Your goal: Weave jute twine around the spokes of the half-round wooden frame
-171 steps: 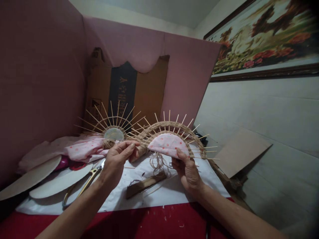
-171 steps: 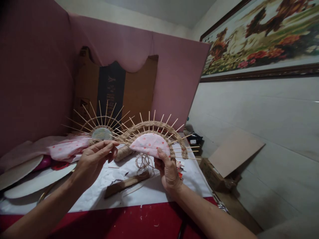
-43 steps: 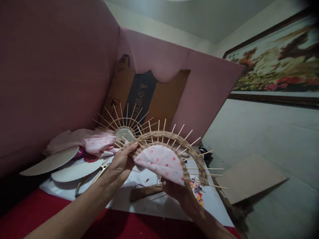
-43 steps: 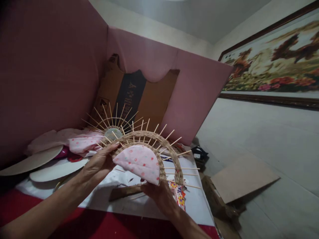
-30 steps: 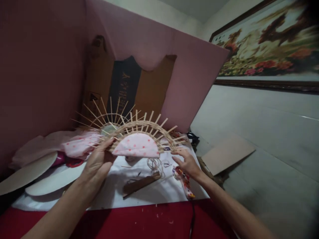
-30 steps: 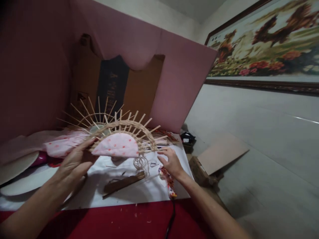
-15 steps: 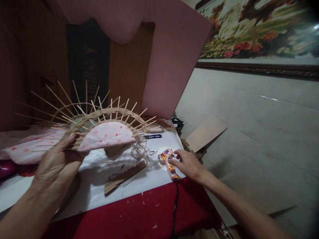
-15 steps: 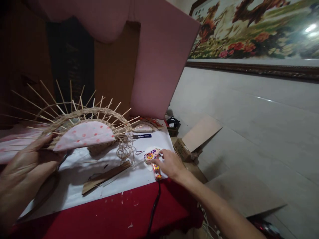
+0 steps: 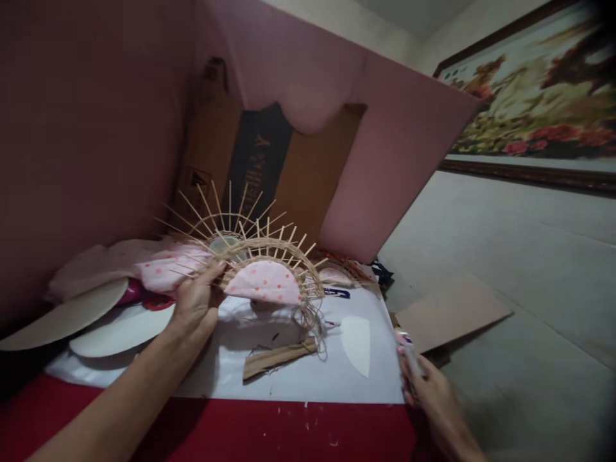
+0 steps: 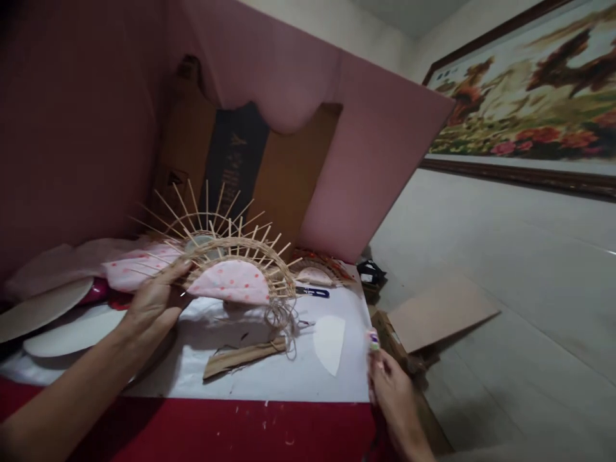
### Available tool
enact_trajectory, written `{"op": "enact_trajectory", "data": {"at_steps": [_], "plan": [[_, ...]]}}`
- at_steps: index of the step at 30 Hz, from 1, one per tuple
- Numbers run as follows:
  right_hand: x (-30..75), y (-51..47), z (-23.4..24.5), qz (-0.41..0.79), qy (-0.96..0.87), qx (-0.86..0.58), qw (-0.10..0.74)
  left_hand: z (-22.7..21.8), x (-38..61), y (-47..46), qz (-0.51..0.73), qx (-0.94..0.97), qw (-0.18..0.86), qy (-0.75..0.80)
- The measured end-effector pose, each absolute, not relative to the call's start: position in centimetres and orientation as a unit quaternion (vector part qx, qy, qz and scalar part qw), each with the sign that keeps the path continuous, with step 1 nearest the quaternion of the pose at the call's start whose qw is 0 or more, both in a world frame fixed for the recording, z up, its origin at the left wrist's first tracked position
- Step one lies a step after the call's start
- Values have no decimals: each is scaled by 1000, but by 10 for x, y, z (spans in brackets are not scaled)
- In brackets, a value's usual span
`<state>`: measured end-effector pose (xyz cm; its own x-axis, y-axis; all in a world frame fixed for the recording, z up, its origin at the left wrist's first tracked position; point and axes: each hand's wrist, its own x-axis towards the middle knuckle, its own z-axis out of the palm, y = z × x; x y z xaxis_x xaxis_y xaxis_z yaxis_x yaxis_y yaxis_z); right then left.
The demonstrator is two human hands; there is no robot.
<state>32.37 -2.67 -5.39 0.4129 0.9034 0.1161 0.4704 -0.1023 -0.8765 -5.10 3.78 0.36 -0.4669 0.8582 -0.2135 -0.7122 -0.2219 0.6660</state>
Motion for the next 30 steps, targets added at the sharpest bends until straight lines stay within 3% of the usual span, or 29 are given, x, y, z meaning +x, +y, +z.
{"op": "enact_trajectory", "data": {"at_steps": [3, 5, 8, 16, 21, 25, 30], "plan": [[310, -37, -35, 345, -359, -611, 615, -4, -50, 39, 752, 111, 525, 383], [291, -42, -15, 374, -357, -564, 644, -8, -47, 40, 733, 124, 545, 388], [255, -43, 14, 415, -453, -513, 600, -13, -43, 39, 715, 142, 563, 389], [172, -2, 38, 525, -626, -457, 352, -13, -33, 35, 680, 188, 575, 414], [145, 36, 37, 471, -675, -435, 365, -13, -31, 30, 669, 218, 573, 420], [127, 62, 29, 350, -754, -402, 384, -16, -30, 31, 662, 240, 568, 425], [111, 80, 22, 271, -818, -363, 356, -21, -29, 33, 653, 256, 564, 436]]}}
